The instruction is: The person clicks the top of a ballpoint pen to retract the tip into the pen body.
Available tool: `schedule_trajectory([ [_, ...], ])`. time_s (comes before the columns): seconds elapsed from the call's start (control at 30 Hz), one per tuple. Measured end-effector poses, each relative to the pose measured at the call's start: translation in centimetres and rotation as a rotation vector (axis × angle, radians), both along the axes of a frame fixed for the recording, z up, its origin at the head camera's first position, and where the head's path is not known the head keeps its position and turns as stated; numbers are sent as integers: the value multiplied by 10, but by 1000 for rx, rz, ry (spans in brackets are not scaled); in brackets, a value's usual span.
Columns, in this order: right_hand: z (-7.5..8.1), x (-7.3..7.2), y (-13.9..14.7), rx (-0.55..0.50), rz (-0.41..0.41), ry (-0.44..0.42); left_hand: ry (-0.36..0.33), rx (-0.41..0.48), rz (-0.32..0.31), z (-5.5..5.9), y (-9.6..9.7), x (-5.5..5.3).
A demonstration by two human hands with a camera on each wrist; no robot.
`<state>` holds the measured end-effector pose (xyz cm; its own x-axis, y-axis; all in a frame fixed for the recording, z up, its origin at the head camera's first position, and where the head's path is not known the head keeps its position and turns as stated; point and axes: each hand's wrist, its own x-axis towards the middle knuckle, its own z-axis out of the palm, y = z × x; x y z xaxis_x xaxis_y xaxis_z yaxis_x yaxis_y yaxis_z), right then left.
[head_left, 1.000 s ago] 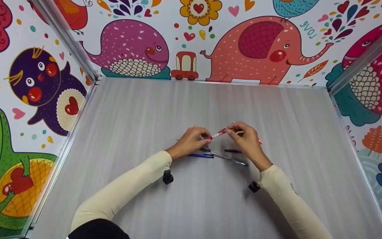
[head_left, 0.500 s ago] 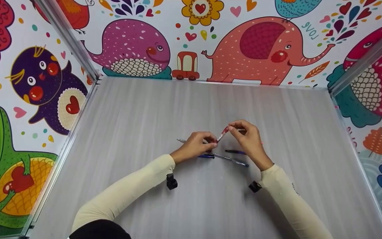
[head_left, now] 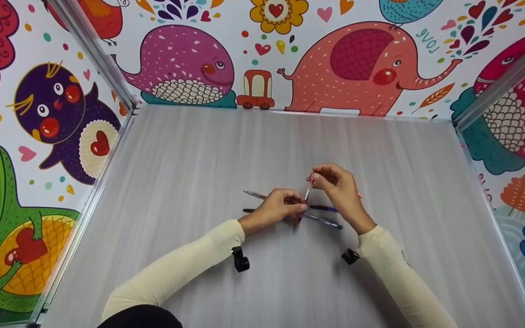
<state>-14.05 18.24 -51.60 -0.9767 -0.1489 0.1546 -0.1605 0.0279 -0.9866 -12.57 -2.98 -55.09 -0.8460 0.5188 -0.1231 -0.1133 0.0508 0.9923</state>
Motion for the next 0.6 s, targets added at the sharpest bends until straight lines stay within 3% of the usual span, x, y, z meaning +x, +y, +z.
schedule_trajectory([
  [0.33,-2,3,-1,-60,67,-23,-220,203,56,-5,8,17],
  [0.6,-1,5,0,-52,96,-30,-324,266,84,-5,10,25],
])
